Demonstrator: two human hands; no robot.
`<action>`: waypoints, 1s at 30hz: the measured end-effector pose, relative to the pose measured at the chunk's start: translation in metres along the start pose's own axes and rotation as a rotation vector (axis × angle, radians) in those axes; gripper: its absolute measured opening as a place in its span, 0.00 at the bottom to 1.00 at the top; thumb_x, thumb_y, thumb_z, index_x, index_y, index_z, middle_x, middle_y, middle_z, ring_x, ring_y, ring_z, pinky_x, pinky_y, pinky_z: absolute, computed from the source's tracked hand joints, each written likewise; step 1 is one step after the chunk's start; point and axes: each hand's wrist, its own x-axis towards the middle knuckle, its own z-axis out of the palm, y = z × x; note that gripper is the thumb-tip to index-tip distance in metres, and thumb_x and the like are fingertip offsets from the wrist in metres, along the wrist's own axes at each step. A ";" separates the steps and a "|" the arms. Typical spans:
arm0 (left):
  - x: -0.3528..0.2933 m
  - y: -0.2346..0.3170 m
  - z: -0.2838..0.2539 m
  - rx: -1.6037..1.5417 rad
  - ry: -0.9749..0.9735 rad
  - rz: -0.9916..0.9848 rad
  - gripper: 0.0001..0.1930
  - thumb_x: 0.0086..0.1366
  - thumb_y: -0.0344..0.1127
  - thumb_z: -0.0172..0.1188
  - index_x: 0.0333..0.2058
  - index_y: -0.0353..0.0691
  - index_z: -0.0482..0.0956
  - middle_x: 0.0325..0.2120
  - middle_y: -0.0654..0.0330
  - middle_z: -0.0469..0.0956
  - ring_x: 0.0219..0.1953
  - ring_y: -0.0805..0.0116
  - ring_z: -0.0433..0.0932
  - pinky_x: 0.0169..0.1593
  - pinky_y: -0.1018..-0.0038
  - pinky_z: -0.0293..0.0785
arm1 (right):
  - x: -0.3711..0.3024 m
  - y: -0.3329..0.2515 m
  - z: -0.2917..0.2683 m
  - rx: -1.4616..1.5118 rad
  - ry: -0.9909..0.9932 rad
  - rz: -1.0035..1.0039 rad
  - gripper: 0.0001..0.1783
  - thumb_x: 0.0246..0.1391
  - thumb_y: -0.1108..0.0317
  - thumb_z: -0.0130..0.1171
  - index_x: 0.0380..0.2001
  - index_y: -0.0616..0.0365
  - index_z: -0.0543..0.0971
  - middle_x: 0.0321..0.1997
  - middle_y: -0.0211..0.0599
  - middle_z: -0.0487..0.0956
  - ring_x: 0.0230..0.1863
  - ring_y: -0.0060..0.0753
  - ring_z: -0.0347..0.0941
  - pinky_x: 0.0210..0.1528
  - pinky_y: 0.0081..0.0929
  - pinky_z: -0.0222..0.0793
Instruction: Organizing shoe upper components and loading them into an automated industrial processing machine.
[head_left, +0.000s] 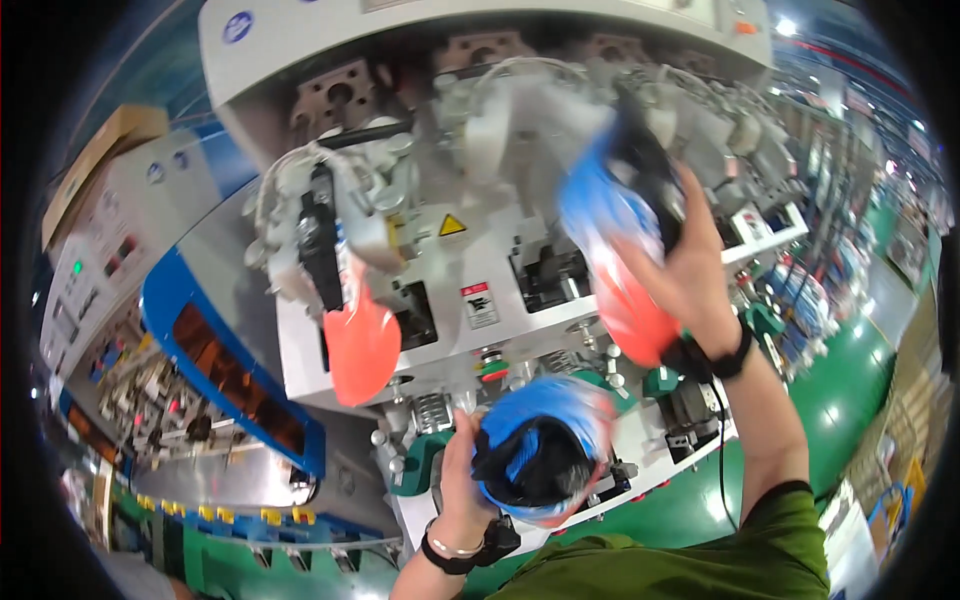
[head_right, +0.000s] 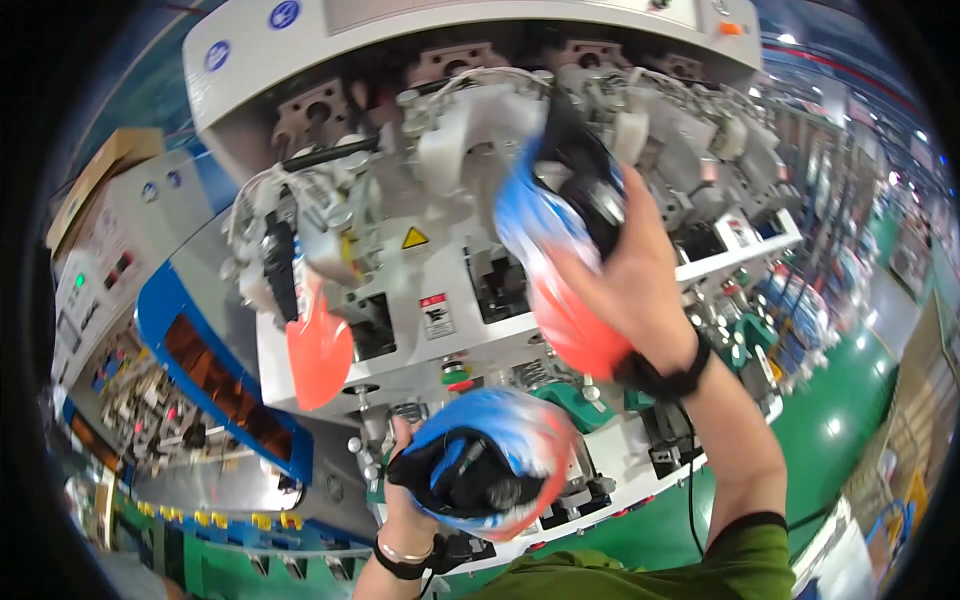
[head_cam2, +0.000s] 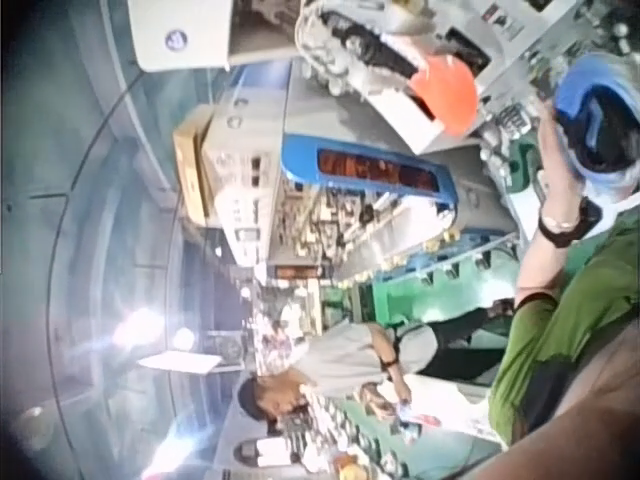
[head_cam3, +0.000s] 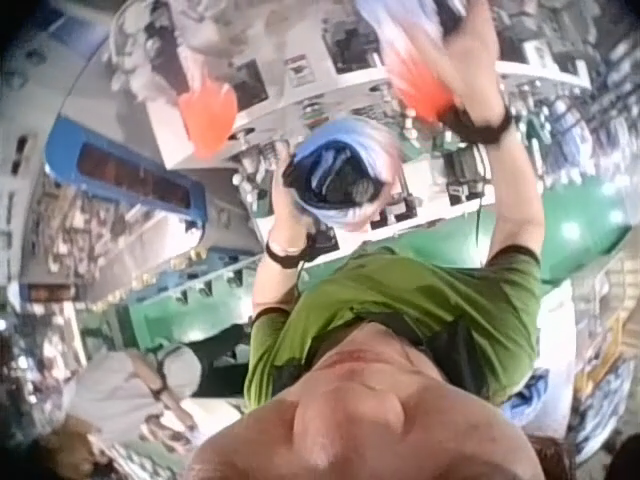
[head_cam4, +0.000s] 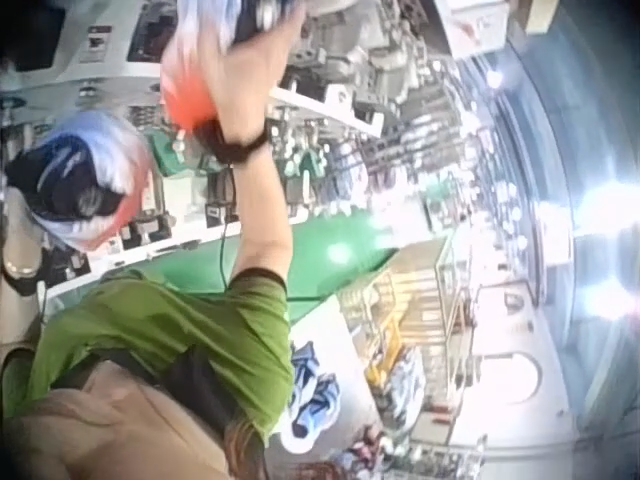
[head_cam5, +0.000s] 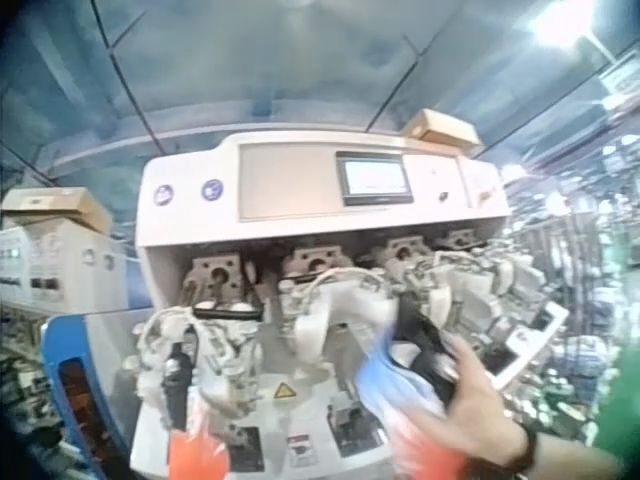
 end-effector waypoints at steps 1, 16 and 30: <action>0.008 0.001 -0.005 0.070 -0.058 -0.027 0.26 0.65 0.56 0.38 0.36 0.35 0.70 0.33 0.59 0.74 0.35 0.73 0.73 0.43 0.76 0.69 | 0.021 -0.008 0.017 -0.091 0.028 -0.029 0.40 0.39 0.56 0.63 0.51 0.68 0.59 0.45 0.58 0.69 0.47 0.49 0.69 0.49 0.35 0.65; 0.161 0.010 0.065 -0.051 -0.497 -0.276 0.25 0.59 0.58 0.47 0.35 0.39 0.71 0.27 0.60 0.75 0.29 0.71 0.75 0.36 0.75 0.74 | 0.105 0.000 0.079 -0.504 -0.730 0.124 0.53 0.25 0.41 0.67 0.43 0.80 0.61 0.33 0.58 0.76 0.35 0.47 0.76 0.38 0.34 0.71; 0.121 -0.022 0.091 0.239 -0.263 0.113 0.14 0.62 0.35 0.50 0.45 0.37 0.71 0.38 0.58 0.76 0.35 0.70 0.78 0.39 0.77 0.74 | -0.069 0.105 -0.040 -0.140 -0.682 0.016 0.19 0.48 0.52 0.55 0.35 0.58 0.72 0.18 0.43 0.74 0.23 0.48 0.73 0.25 0.40 0.68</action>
